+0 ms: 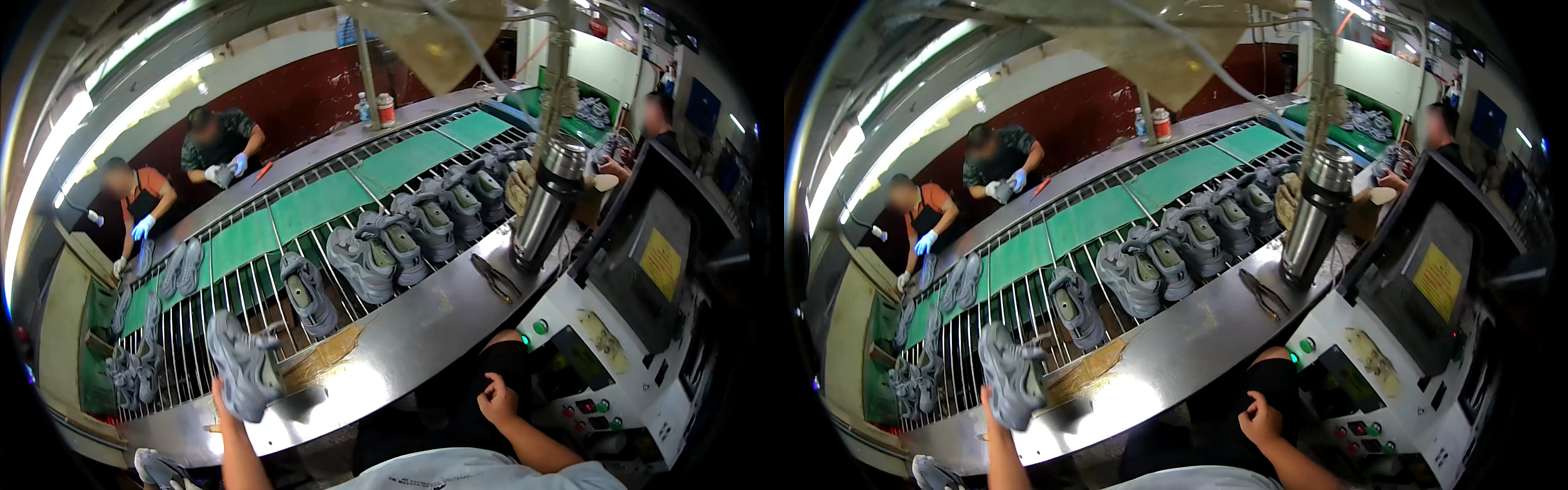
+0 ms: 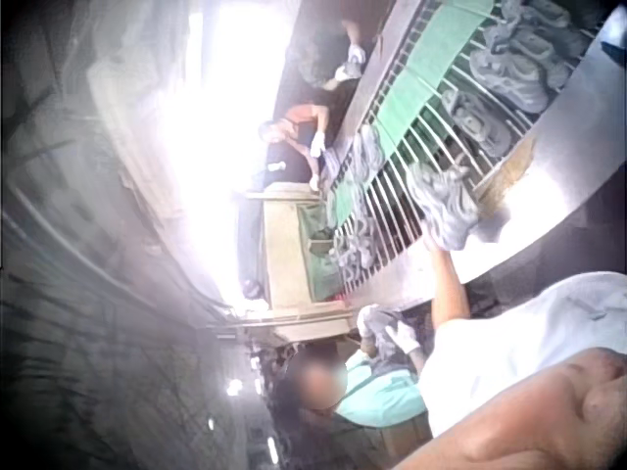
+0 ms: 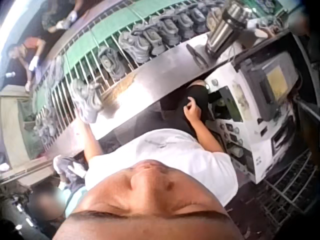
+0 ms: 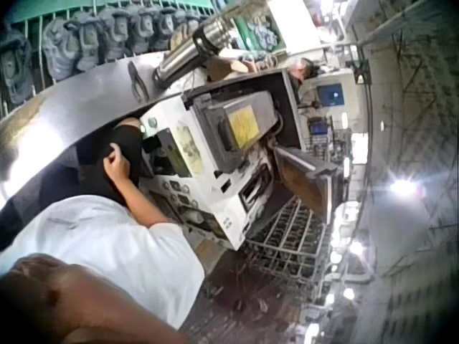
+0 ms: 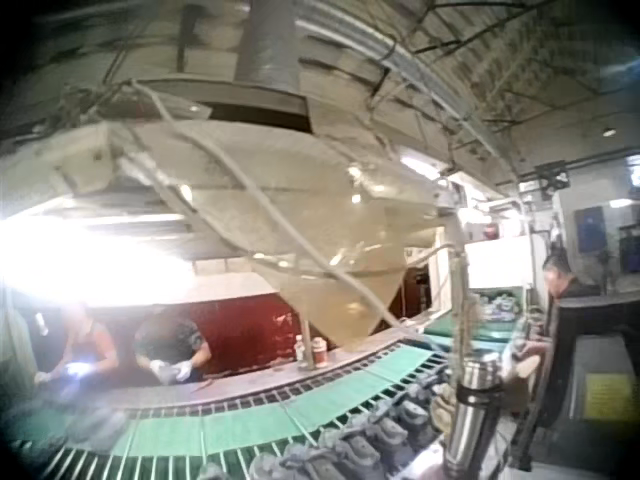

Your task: The person picks up shoes from a conveyor belt, places them into an industrial machine for processing, and then returns them to the belt after removal.

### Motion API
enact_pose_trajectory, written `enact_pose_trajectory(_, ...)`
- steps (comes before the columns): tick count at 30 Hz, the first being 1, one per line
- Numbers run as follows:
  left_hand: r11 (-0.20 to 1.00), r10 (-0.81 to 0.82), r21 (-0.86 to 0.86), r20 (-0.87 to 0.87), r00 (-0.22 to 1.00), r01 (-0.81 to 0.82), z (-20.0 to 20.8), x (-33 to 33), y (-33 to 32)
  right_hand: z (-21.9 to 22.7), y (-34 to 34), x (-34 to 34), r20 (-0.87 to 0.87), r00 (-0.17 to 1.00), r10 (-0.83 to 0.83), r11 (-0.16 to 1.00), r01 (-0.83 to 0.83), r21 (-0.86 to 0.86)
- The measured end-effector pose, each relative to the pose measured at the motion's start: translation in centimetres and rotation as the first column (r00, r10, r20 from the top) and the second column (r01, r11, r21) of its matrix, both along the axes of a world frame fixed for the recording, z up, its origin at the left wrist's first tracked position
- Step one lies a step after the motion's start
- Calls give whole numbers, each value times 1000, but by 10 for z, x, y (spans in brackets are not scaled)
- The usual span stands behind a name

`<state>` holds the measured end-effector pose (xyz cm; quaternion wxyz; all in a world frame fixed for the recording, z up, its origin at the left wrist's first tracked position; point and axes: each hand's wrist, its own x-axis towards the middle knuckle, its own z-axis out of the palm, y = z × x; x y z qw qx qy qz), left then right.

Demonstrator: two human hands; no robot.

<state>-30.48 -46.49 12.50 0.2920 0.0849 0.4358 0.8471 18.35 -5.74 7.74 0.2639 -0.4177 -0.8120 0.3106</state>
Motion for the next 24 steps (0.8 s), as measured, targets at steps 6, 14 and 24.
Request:
enact_pose_trajectory(6, 944, 66, 280, 360, 931, -175, 53, 229, 160, 22, -9, 5, -289, 928, 234, 893, -323, -315)
enact_pose_trajectory(14, 355, -842, -435, -533, 81, 827, 125, 315, 380, 127, 35, 65, -998, 47, -48, 601, -797, -66)
enact_pose_trajectory(24, -136, -989, -612, 44, -138, 779, 37, 456, 442, 26, 11, 408, -930, -97, -353, 922, 131, -364)
